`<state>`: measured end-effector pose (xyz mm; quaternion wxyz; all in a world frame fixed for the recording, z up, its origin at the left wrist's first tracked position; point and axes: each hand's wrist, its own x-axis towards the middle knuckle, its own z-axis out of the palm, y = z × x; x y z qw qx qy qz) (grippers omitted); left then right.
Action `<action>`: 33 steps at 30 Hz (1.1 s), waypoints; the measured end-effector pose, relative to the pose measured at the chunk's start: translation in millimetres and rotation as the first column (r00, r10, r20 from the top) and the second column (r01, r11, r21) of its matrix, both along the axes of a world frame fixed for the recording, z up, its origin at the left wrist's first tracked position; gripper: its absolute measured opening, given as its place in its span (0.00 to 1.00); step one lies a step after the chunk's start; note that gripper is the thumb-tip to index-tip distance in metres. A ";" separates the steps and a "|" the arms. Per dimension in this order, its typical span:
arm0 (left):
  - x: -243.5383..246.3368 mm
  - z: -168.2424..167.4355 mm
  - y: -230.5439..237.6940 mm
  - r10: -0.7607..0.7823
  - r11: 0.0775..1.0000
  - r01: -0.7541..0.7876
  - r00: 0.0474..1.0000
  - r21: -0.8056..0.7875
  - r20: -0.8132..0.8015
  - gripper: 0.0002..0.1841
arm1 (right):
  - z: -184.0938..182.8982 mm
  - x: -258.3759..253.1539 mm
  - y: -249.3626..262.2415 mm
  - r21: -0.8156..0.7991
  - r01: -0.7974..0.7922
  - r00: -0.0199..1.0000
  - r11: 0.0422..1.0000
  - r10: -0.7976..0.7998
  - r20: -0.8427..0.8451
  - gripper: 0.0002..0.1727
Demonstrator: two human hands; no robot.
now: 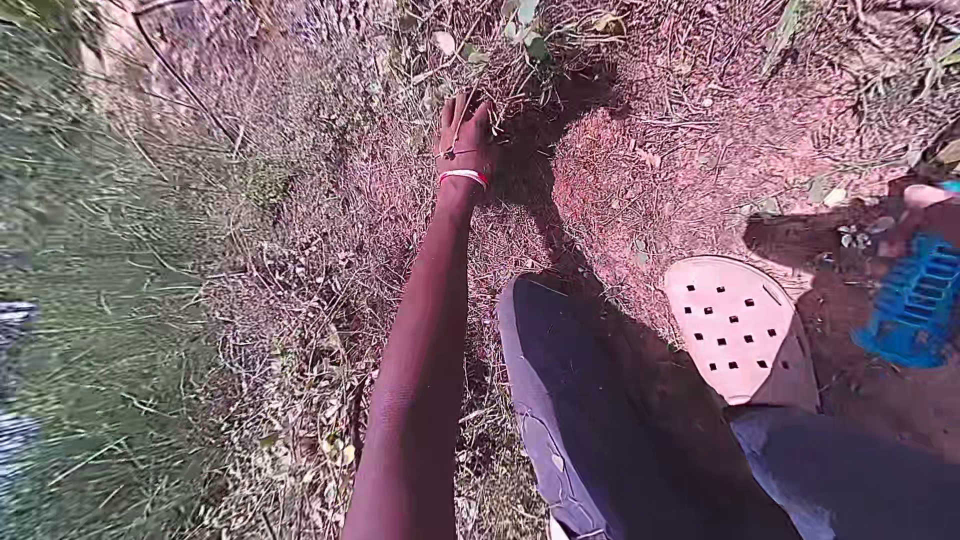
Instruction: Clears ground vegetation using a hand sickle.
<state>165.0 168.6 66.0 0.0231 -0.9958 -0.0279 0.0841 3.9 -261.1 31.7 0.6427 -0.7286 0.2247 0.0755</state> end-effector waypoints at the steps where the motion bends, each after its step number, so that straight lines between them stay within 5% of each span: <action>1: 1.0 -0.6 -1.0 0.026 1.000 -0.026 1.000 0.004 -0.017 0.35 | -1.0 -0.3 3.1 0.037 0.002 1.000 0.999 -0.002 -0.016 0.24; 5: 6.5 4.2 1.2 0.055 0.998 -0.053 0.997 0.036 -0.057 0.36 | -15.6 -11.8 16.2 0.106 -0.068 0.998 0.992 0.068 0.003 0.24; 9: 0.6 4.3 -8.9 0.050 0.999 -0.051 0.996 -0.003 -0.068 0.36 | 8.3 -31.5 28.1 -0.039 -0.177 0.975 0.983 0.170 -0.143 0.35; 17: -13.6 -24.0 -28.6 0.095 0.982 -0.081 0.992 -0.168 0.079 0.32 | 6.7 -42.1 15.2 0.002 -0.243 0.950 0.970 0.238 -0.202 0.26; 26: -55.8 -43.1 -59.6 0.203 0.929 -0.168 0.976 -0.329 0.077 0.38 | 11.1 -57.5 11.1 -0.243 -0.374 0.926 0.895 0.344 -0.156 0.31; 30: -85.2 -60.0 -87.2 0.222 0.912 -0.187 0.973 -0.365 0.058 0.42 | 0.7 -67.9 8.6 -0.242 -0.482 0.871 0.842 0.429 -0.240 0.32; 33: -90.0 -56.5 -91.3 0.198 0.900 -0.162 0.979 -0.406 0.047 0.36 | 11.4 -80.2 4.7 -0.429 -0.568 0.808 0.703 0.575 -0.127 0.25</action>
